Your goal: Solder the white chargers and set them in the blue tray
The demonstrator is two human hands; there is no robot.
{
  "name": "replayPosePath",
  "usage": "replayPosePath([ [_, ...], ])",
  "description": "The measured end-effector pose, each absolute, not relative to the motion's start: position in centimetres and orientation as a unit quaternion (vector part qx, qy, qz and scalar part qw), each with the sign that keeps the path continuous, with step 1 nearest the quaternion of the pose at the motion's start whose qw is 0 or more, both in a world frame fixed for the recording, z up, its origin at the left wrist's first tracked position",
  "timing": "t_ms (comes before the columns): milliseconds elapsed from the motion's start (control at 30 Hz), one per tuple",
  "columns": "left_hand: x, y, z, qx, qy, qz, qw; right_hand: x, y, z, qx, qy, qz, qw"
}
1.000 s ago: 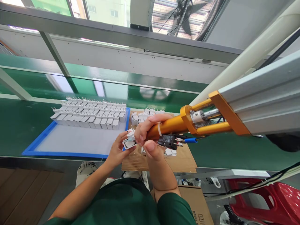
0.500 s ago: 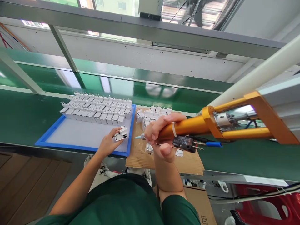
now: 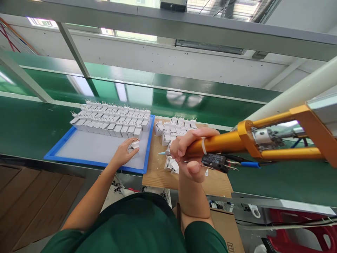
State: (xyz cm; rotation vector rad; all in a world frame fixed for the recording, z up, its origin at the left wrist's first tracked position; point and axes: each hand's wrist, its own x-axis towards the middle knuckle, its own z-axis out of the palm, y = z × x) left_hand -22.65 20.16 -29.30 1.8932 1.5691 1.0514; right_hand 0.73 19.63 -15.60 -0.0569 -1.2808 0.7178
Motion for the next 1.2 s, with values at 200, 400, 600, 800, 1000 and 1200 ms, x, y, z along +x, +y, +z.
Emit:
replayPosePath([
  [200,-22.7,20.3,-29.6,0.688,0.588,0.366,0.216,1.6,20.0,-16.2,-0.020,-0.589,0.329,0.738],
  [400,-23.0,20.3,-29.4,0.700,0.582,0.362,0.201,1.8,20.1,-16.4,-0.026,-0.579,0.340,0.740],
  [600,-22.7,20.3,-29.6,0.712,0.571,0.362,0.187,2.1,20.0,-16.5,-0.024,-0.573,0.352,0.740],
  [800,-23.7,19.6,-29.2,0.718,0.552,0.360,0.223,2.2,19.9,-16.5,-0.032,-0.572,0.350,0.741],
  [1000,-25.3,19.0,-28.9,0.750,0.517,0.369,0.185,2.3,20.0,-16.5,-0.036,-0.574,0.347,0.741],
  [1200,-25.6,18.7,-29.3,0.763,0.510,0.374,0.137,2.3,20.1,-16.6,-0.042,-0.573,0.346,0.742],
])
